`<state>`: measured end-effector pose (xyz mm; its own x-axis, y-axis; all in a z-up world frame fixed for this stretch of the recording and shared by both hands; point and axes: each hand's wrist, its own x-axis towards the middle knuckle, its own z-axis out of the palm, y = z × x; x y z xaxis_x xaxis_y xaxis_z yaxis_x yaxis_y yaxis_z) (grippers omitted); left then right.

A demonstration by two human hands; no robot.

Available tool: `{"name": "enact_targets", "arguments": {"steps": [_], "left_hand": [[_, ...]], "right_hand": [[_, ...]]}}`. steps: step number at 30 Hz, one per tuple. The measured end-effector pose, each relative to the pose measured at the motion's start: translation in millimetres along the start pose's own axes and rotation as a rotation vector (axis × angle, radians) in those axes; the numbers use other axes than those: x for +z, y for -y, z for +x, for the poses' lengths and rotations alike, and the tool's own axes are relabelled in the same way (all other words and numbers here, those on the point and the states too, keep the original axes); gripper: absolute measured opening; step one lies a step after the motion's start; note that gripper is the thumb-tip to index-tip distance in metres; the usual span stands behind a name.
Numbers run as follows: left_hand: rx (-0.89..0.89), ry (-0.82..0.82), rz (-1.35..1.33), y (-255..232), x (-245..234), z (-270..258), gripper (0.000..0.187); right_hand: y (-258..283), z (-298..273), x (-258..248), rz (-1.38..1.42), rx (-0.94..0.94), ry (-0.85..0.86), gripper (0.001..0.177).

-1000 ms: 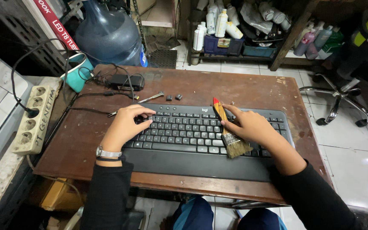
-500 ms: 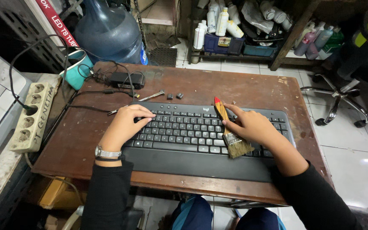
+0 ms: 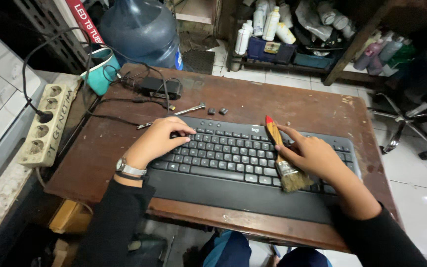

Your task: The person cleans a black computer keyboard using a paintbrush to sweep debris between keys. They remove several keycaps with their fingers, brush the exposed areas, and place the removed keycaps on the desk.

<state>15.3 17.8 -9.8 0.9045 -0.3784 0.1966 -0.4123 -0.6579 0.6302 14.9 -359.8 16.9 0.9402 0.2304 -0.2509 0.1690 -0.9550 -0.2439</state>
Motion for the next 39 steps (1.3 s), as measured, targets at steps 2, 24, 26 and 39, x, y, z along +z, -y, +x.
{"name": "enact_targets", "arguments": {"steps": [2, 24, 26, 39], "left_hand": [[0.029, 0.007, -0.010, -2, -4, 0, 0.024], [0.070, -0.022, -0.086, 22, 7, 2, 0.020], [0.071, -0.035, -0.103, 19, 4, 2, 0.019], [0.063, -0.040, -0.121, 20, 6, 1, 0.019]], "right_hand": [[0, 0, 0, -0.009, 0.006, 0.002, 0.063], [6, 7, 3, -0.183, 0.148, 0.048, 0.070], [5, 8, 3, -0.186, 0.150, 0.051, 0.070], [0, 9, 7, -0.185, 0.111, 0.026, 0.070]]}}
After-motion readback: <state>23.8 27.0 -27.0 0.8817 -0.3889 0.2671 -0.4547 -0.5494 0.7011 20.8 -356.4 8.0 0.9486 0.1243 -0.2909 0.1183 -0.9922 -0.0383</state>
